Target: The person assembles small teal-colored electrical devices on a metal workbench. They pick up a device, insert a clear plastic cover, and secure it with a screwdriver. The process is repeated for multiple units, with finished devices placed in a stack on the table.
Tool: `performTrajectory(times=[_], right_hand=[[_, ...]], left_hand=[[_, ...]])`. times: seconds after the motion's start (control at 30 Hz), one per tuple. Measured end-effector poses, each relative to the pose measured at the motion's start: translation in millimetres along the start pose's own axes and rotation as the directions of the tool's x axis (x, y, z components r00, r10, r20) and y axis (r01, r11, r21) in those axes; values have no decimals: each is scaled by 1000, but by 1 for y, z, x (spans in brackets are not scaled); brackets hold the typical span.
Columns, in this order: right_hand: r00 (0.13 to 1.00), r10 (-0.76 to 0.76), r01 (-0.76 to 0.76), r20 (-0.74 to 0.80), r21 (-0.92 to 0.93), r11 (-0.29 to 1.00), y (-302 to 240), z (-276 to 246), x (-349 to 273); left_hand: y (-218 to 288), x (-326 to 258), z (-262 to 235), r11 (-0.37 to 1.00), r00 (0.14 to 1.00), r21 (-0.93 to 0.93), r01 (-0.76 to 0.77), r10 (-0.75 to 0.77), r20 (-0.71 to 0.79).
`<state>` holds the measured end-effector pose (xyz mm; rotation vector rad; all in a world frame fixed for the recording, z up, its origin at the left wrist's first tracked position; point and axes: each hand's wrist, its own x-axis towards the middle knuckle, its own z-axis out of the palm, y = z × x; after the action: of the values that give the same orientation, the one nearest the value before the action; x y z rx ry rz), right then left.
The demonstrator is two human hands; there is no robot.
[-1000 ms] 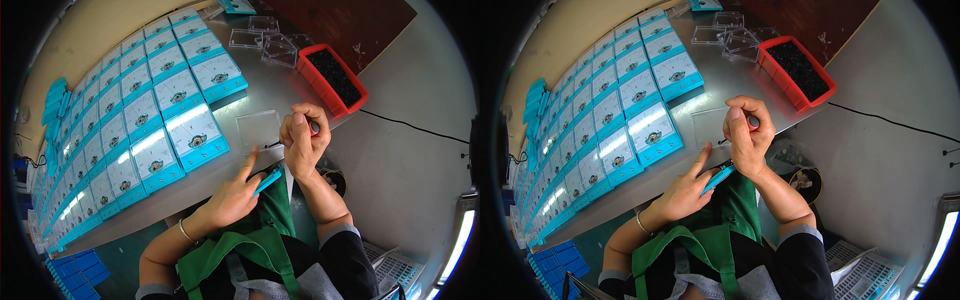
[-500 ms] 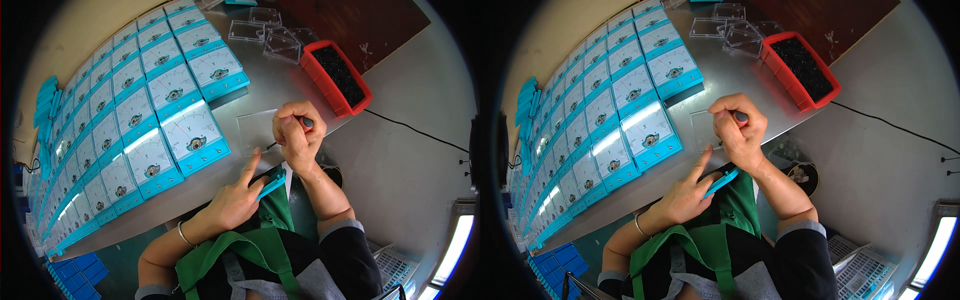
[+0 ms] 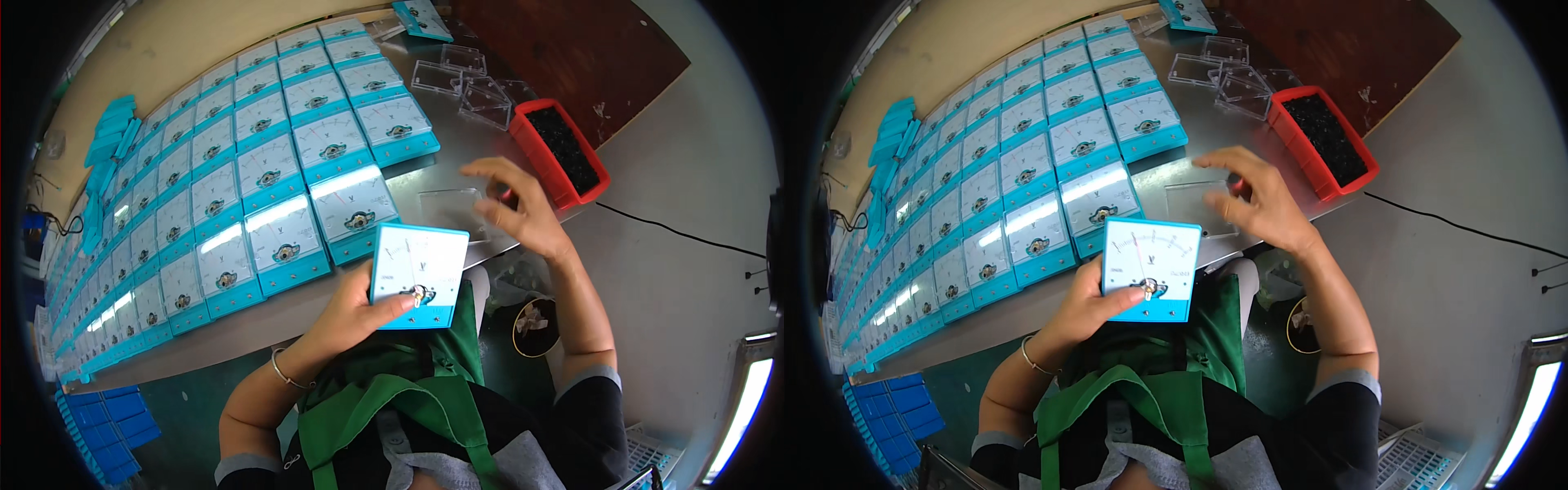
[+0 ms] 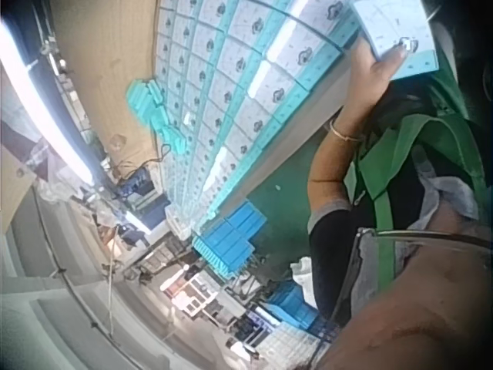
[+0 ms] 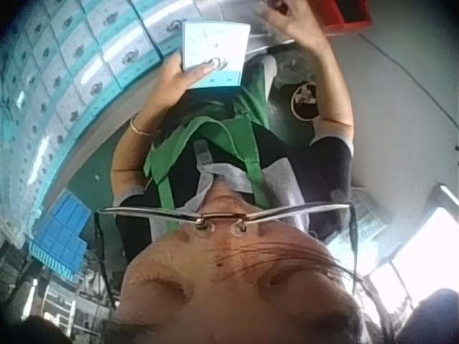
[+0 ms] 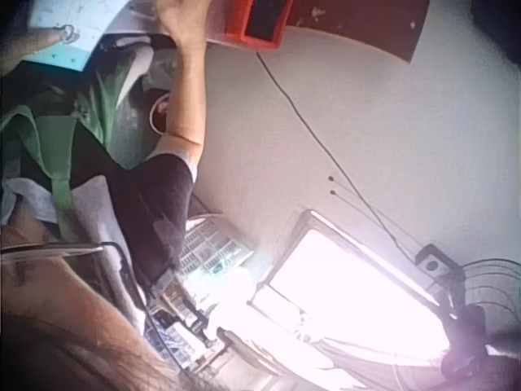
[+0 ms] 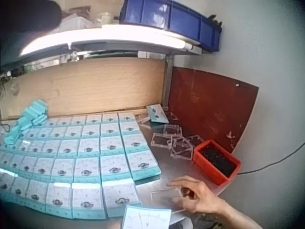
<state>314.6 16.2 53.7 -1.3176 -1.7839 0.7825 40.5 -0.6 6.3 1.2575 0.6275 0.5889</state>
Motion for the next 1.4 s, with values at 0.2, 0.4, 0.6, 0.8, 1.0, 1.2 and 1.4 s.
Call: performTrajectory(times=[0.2, 0.4, 0.6, 0.8, 1.0, 1.2, 1.4], right_hand=[[980, 174, -128, 96, -365, 922, 33, 9, -34], [999, 7, -9, -42, -46, 999, -15, 17, -39], [994, -98, 102, 55, -67, 993, -15, 34, -35], [993, -51, 52, 109, -3, 999, -8, 39, -38], [976, -37, 24, 214, 66, 998, -10, 33, -36], [975, -159, 187, 157, -184, 965, -14, 42, -39], [979, 55, 33, -194, 425, 905, -6, 46, -49]], left_hand=[[11, -2, -9, 917, 988, -397, 30, -88, -129], [3, 6, 0, 924, 982, -380, 53, -117, -149], [-6, 13, 5, 726, 992, -682, 88, -125, -6], [-7, 8, 6, 730, 988, -674, 111, -153, -3], [-14, 8, 6, 735, 993, -671, 100, -120, 16], [-14, 15, 22, 885, 974, -459, -76, -33, -225], [7, 1, -3, 908, 995, -419, 11, -52, -88]])
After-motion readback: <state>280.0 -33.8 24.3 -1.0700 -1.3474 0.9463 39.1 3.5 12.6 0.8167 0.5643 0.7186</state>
